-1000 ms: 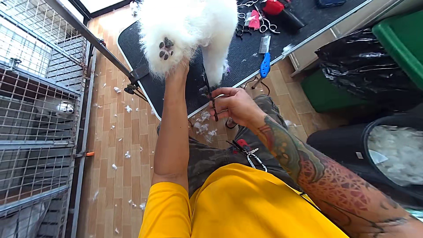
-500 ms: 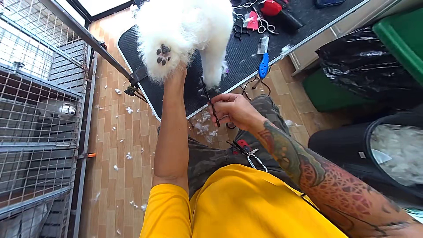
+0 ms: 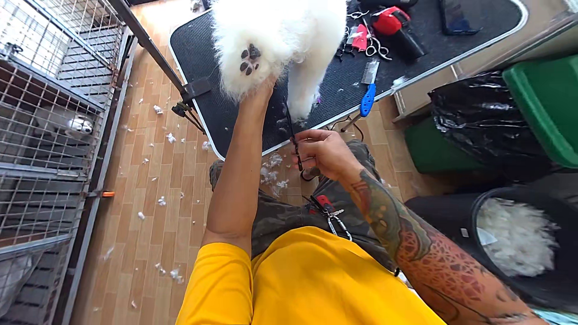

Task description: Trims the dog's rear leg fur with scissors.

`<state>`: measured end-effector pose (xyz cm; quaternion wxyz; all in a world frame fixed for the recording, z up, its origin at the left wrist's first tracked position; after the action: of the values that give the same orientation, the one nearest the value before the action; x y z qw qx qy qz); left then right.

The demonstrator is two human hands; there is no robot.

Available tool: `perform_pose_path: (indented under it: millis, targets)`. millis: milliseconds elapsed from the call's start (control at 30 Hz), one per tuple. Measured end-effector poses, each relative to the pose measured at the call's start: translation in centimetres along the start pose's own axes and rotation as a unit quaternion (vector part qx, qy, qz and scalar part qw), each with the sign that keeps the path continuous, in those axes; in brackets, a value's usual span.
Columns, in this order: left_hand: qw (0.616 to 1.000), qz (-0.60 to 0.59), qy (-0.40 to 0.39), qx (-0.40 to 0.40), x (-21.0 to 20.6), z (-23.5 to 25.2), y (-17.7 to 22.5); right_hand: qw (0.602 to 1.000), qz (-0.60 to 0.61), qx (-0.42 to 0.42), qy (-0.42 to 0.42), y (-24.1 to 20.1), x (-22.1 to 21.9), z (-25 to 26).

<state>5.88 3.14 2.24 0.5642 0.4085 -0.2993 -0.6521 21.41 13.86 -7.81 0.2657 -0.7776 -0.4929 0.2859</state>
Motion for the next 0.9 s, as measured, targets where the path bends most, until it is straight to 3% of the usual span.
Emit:
perform_pose_path:
  millis: [167,267,400,633,767,833,900]
  targets:
    - [0.998,0.058,-0.018,-0.009,0.0,-0.1,0.3,1.000,-0.002,0.013,-0.008,0.3,0.1,-0.2]
    - [0.985,0.124,-0.109,0.056,0.4,-0.1,0.1,1.000,-0.004,0.012,0.009,0.2,0.2,-0.1]
    - [0.996,0.062,-0.058,0.020,0.4,0.0,0.2,1.000,-0.019,0.000,0.010,0.6,0.2,-0.3]
    - [0.993,0.119,-0.003,-0.011,0.0,0.1,0.3,0.999,-0.023,-0.005,0.024,0.6,0.2,-0.5]
    - [0.997,0.062,0.052,-0.021,-0.2,0.2,0.0,0.999,-0.027,0.015,0.006,0.8,0.5,-0.6]
    - [0.997,0.071,0.024,-0.008,-0.1,0.1,0.0,0.998,-0.058,0.003,0.003,0.8,0.8,-0.7]
    - [0.987,0.142,-0.074,0.024,0.7,-0.1,0.1,0.995,-0.096,-0.006,-0.022,1.2,1.2,-1.1]
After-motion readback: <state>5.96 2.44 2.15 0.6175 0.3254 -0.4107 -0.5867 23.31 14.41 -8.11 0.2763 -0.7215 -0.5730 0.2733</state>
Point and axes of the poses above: each hand's wrist, its own z-axis towards the middle knuckle, its own x-axis out of the back of the hand, y = z × x, the point moved 2 cm from there along z, towards the middle knuckle, and after that the axes turned 14 degrees about -x, right-handed, at the moved point
